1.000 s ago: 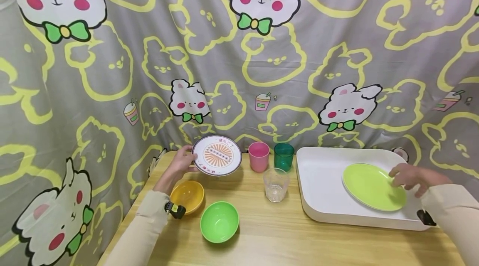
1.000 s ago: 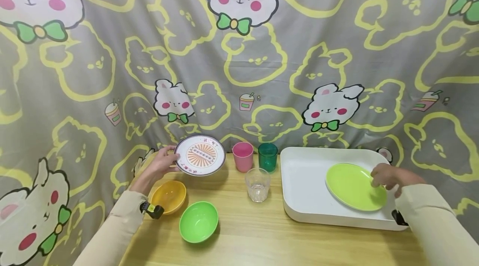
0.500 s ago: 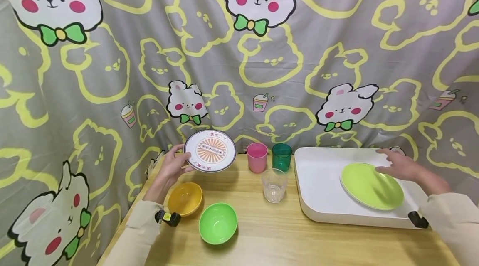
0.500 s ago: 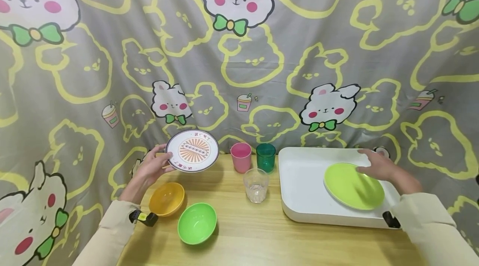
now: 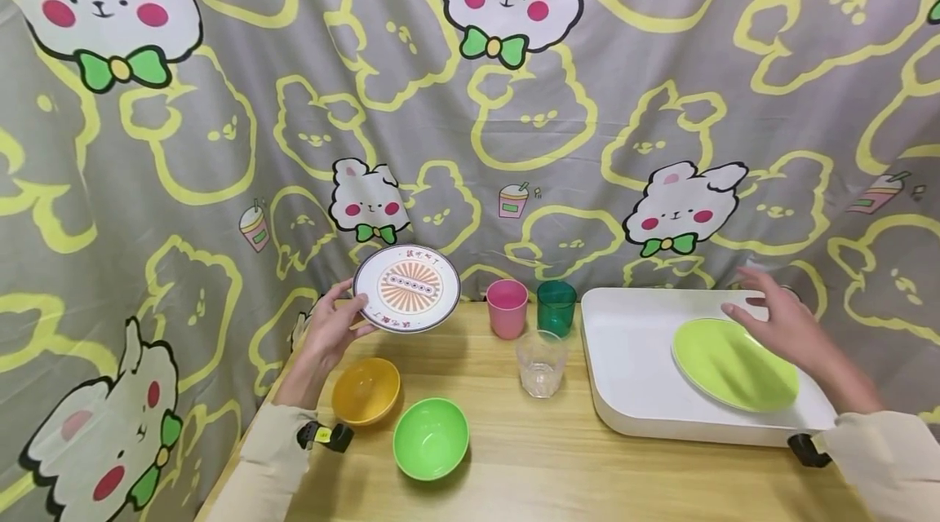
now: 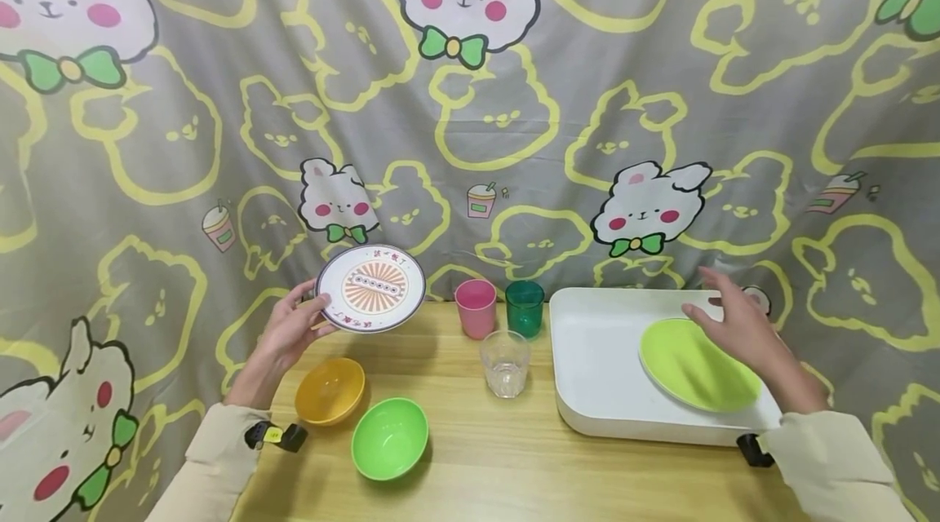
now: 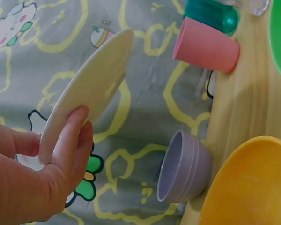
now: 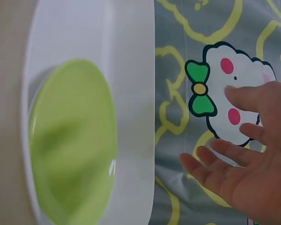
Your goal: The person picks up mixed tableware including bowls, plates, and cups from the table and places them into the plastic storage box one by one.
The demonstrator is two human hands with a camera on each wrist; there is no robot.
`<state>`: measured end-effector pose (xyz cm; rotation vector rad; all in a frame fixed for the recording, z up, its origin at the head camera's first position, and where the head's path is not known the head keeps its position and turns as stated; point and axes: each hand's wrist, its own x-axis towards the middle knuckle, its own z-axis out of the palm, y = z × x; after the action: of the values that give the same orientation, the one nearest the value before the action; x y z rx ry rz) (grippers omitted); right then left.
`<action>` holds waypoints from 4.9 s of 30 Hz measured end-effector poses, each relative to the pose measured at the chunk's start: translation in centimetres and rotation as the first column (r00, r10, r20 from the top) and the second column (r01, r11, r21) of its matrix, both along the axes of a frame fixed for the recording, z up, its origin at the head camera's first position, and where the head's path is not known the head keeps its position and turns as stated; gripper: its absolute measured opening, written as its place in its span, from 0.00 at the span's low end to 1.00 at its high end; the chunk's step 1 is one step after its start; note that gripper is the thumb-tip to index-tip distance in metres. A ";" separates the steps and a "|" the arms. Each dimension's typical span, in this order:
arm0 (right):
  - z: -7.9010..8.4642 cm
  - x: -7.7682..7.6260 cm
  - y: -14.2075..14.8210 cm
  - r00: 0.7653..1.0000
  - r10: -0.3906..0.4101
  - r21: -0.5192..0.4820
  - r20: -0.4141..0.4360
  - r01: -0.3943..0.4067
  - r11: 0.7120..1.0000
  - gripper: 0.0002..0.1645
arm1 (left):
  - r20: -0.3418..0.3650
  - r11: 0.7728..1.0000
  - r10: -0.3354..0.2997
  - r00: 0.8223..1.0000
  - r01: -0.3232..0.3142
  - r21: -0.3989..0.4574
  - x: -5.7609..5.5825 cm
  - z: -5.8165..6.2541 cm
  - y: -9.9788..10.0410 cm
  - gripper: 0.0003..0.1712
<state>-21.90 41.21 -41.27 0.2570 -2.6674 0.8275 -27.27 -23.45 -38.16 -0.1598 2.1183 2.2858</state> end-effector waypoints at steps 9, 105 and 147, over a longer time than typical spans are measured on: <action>0.0 0.4 -2.3 0.998 -0.061 -0.182 -0.023 0.056 0.982 0.44 | -0.006 0.999 -0.010 1.000 0.010 0.044 0.3 0.1 -0.1 0.35; -0.9 -4.9 -22.5 0.866 0.434 -0.661 0.248 -0.177 0.729 0.51 | -0.012 0.919 -0.345 0.938 0.341 0.197 0.9 -2.0 11.4 0.30; 0.4 -3.3 -21.8 0.914 0.372 -0.616 0.163 -0.200 0.762 0.36 | -0.033 0.863 -0.497 0.867 0.498 0.081 1.5 -2.5 11.5 0.32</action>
<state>-25.19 19.45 -40.87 0.4258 -2.4693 1.8679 -25.77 -11.91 -40.63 0.3644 1.7814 2.0551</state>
